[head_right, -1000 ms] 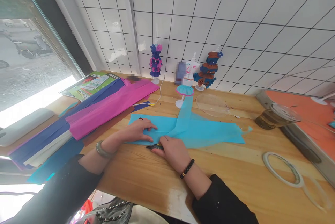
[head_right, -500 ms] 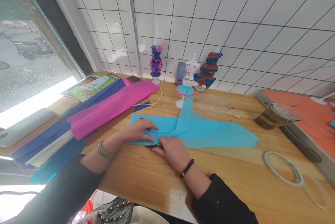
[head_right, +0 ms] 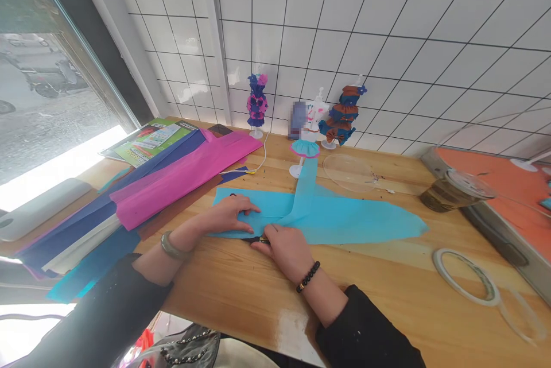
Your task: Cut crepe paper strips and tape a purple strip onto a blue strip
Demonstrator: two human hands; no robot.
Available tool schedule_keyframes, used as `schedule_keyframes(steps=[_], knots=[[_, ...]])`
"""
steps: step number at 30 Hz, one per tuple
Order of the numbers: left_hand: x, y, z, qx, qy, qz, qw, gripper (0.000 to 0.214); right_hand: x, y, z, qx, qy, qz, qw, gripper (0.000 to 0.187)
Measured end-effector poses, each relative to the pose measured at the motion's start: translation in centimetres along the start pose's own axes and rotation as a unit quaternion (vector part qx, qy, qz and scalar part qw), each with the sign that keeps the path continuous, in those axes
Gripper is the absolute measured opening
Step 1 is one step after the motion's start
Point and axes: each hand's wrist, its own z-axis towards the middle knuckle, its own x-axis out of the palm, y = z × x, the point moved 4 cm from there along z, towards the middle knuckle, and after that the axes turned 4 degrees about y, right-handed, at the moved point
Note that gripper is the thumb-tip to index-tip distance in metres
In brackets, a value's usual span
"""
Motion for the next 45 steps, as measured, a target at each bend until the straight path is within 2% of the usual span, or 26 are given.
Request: schedule_keyframes(steps=[16,32,38,41,45], knots=[[0.0,0.0,-0.1,0.002,-0.004,-0.004,1.0,0.047,0.3,1.3,0.6,-0.01,-0.005,-0.018,1.0,0.036],[0.0,-0.1,-0.1,-0.001,-0.004,-0.014,1.0,0.046,0.2,0.9,0.6,-0.016,-0.007,-0.026,1.0,0.037],[-1.0,0.6,-0.7,-0.03,0.02,-0.051,0.998,0.05,0.2,0.7,0.4,-0.02,-0.013,-0.011,1.0,0.038],[-1.7,1.6,-1.4,-0.059,0.048,-0.042,0.996,0.052,0.3,0.6,0.3,-0.023,-0.015,-0.005,1.0,0.039],[-2.0,2.6,-2.0,-0.068,0.077,-0.024,0.994,0.051,0.3,0.6,0.3,-0.022,-0.011,-0.007,1.0,0.041]])
